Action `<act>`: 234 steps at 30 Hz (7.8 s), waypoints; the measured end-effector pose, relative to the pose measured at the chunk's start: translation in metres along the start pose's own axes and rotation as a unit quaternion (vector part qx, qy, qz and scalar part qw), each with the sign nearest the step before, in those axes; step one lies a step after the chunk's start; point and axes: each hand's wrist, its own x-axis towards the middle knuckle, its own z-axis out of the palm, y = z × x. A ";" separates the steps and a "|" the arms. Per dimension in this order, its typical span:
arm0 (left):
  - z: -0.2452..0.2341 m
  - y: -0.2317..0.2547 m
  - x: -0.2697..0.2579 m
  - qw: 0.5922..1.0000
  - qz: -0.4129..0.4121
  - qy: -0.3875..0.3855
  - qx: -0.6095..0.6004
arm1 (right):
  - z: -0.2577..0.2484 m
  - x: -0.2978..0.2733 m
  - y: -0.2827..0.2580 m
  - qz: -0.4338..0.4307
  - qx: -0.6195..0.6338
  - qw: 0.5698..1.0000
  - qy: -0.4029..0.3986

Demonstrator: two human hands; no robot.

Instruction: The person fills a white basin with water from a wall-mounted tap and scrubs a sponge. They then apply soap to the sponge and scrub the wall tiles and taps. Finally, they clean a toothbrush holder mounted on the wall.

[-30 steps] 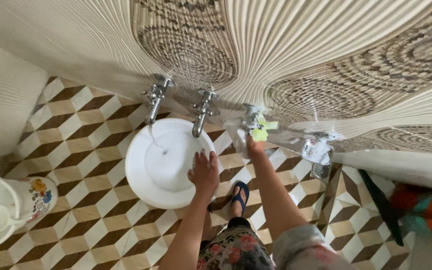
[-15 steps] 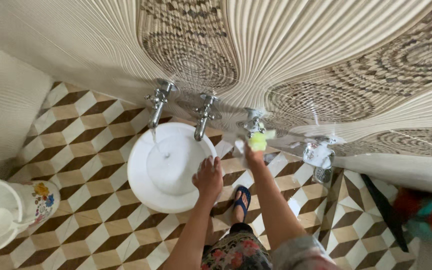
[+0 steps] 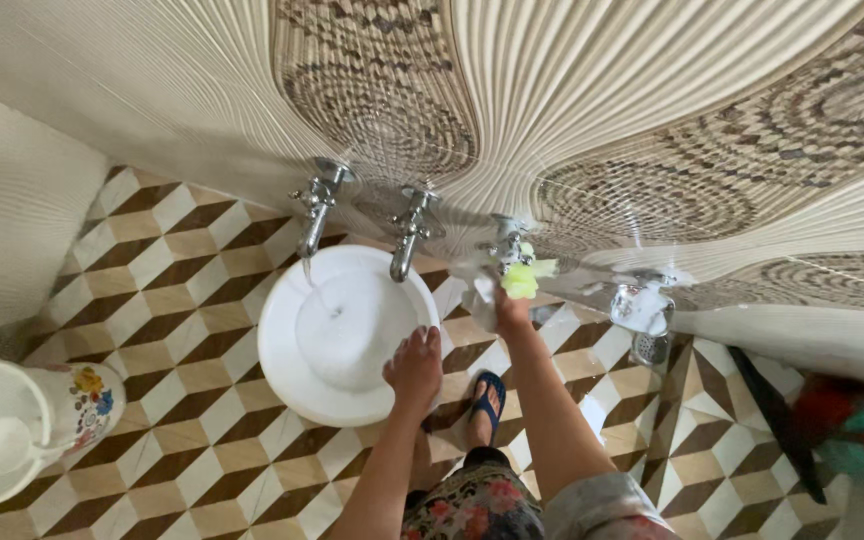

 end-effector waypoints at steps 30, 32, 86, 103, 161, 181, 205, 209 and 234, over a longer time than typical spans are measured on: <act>-0.085 0.084 0.048 0.517 -0.191 -0.110 -0.827 | 0.092 -0.031 -0.227 -0.405 -0.697 0.586 -0.080; -0.063 0.066 0.053 0.507 -0.158 -0.104 -0.841 | 0.087 -0.010 -0.225 -0.326 -0.720 0.599 -0.127; -0.103 0.002 0.216 0.986 -0.082 0.038 -0.141 | 0.126 0.096 0.000 0.006 -0.111 0.983 -0.147; -0.014 -0.057 0.106 0.931 -0.137 0.216 -0.262 | 0.162 0.087 0.044 0.041 0.081 0.990 -0.111; -0.190 -0.010 0.151 0.905 0.407 0.120 -0.017 | 0.174 0.019 0.046 -0.051 -0.125 0.991 0.015; -0.177 -0.015 0.171 0.903 0.421 0.089 -0.019 | 0.170 0.050 0.041 -0.051 -0.153 0.987 0.026; -0.220 -0.108 0.200 0.915 0.211 0.251 0.236 | 0.164 0.056 0.035 -0.185 -0.439 0.879 0.029; -0.226 -0.126 0.211 0.820 0.358 0.246 0.372 | 0.203 -0.008 -0.005 -0.096 -0.420 0.897 0.097; -0.013 -0.106 0.087 0.744 -0.109 0.129 -0.647 | 0.241 -0.146 -0.056 0.257 0.028 0.962 -0.082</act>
